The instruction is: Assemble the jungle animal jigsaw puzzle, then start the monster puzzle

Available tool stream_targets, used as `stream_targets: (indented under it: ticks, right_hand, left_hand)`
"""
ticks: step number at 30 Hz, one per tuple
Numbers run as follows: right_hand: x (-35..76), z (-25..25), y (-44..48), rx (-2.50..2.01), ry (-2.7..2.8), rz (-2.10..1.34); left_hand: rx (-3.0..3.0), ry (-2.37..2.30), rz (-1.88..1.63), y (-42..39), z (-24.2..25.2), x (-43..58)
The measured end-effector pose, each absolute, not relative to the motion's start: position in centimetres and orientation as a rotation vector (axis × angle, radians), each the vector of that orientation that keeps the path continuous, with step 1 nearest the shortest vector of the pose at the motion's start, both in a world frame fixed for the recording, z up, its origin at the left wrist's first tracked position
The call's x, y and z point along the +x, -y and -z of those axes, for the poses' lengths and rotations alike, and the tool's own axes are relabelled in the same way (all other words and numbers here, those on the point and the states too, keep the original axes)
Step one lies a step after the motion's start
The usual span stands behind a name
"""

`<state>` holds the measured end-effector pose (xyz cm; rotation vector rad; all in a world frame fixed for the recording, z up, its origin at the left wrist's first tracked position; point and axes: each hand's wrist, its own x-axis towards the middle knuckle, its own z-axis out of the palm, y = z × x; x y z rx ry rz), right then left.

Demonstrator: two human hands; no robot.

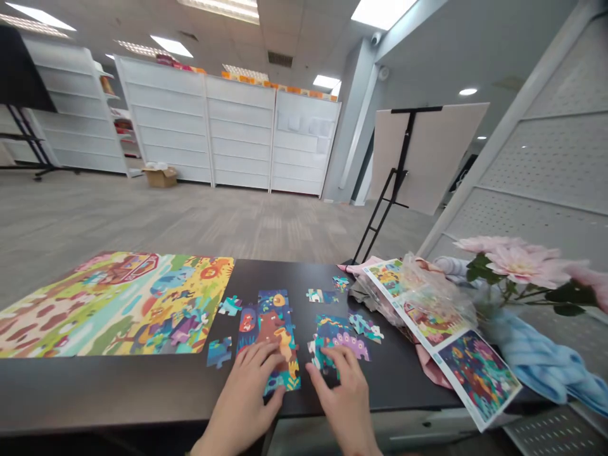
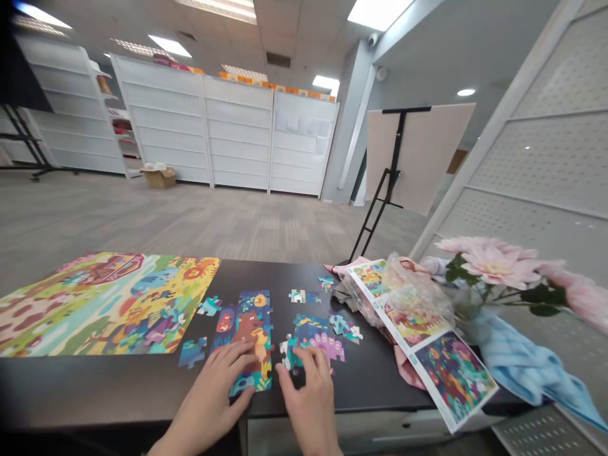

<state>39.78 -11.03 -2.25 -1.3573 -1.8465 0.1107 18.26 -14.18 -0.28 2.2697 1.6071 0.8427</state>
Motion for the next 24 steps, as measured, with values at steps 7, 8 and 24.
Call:
stream_targets:
  ticks: [7, 8, 24]
  right_hand:
    - [38.2, 2.4, 9.2, -1.468, 2.081, -0.006]
    - [38.3, 2.5, 9.3, -1.457, 2.093, -0.002]
    - [38.4, 2.6, 9.1, -1.507, 2.090, -0.130]
  left_hand:
    - [2.269, -1.584, -0.818, 14.1, 0.6, 18.0]
    - [2.271, -1.583, -0.811, 14.0, 0.7, 18.0]
    - [2.314, -1.596, -0.846, 13.6, 1.1, 18.0]
